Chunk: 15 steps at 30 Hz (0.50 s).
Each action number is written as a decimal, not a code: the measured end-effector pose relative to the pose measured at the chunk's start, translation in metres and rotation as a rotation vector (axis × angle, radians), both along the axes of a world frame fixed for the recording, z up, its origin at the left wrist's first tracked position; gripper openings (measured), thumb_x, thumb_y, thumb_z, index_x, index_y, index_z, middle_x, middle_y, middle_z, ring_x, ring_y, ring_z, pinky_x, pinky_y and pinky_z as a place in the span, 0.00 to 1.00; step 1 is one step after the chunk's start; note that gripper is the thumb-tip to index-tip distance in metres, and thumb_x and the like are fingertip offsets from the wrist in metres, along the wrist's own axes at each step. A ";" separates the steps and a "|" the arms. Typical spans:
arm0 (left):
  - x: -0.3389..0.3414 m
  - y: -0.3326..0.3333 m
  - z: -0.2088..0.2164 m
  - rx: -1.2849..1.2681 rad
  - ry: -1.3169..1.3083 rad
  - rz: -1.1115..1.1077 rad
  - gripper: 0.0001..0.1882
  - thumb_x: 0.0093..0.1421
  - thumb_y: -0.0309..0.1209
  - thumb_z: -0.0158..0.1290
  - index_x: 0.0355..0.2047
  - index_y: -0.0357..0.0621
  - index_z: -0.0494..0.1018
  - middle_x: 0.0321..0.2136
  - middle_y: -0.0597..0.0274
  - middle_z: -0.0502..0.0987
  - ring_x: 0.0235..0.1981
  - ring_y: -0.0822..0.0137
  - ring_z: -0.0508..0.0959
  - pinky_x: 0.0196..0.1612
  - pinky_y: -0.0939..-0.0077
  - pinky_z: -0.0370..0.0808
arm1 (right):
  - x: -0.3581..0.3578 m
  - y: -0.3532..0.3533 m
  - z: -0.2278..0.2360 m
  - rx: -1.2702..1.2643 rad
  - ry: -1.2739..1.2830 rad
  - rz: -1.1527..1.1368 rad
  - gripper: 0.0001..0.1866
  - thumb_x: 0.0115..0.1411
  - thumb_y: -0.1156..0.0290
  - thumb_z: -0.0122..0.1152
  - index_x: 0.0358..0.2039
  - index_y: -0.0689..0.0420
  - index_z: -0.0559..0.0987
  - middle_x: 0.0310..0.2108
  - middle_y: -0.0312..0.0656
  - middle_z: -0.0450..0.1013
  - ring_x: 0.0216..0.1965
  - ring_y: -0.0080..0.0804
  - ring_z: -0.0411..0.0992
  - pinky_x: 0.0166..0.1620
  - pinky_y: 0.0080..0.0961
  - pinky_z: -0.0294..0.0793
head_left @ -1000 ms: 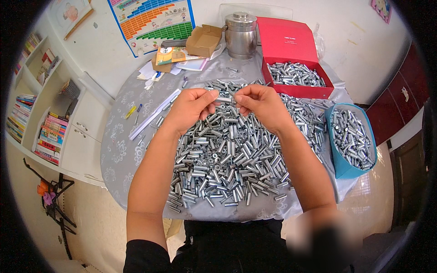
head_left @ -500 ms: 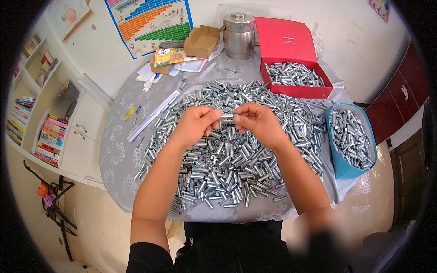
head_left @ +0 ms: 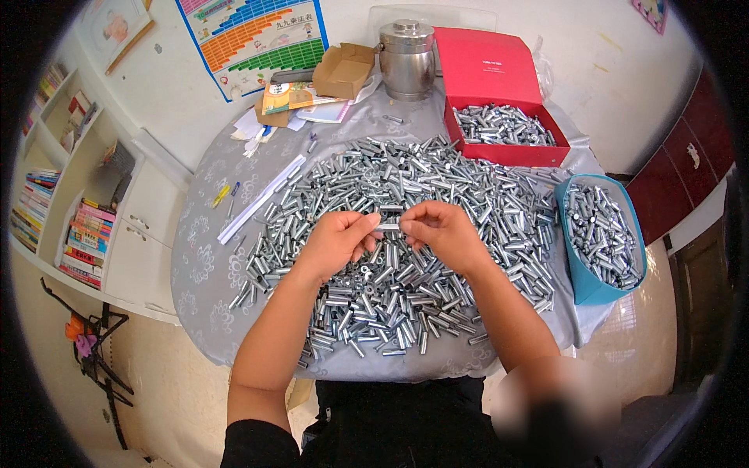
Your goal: The person sits at a table covered with a large pile of small, cylindrical metal parts. They repeatedly pick up two pieces, fit them together by hand, and place the assembled unit back onto the pile. The task continues for the duration of the clip, with the person handling the parts one pair at a time.
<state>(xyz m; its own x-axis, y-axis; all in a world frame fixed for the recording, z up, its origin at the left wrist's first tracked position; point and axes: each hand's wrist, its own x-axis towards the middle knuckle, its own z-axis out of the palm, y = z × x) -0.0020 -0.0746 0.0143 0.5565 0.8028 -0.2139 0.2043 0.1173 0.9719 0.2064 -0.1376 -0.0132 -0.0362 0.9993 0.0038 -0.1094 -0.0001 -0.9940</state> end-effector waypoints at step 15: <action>-0.005 -0.001 -0.021 0.076 -0.141 0.059 0.08 0.59 0.26 0.56 0.39 0.37 0.77 0.28 0.62 0.80 0.17 0.82 0.66 0.20 0.88 0.62 | -0.013 -0.007 -0.006 0.108 -0.278 -0.110 0.08 0.57 0.76 0.63 0.37 0.62 0.78 0.24 0.30 0.72 0.24 0.14 0.66 0.29 0.15 0.67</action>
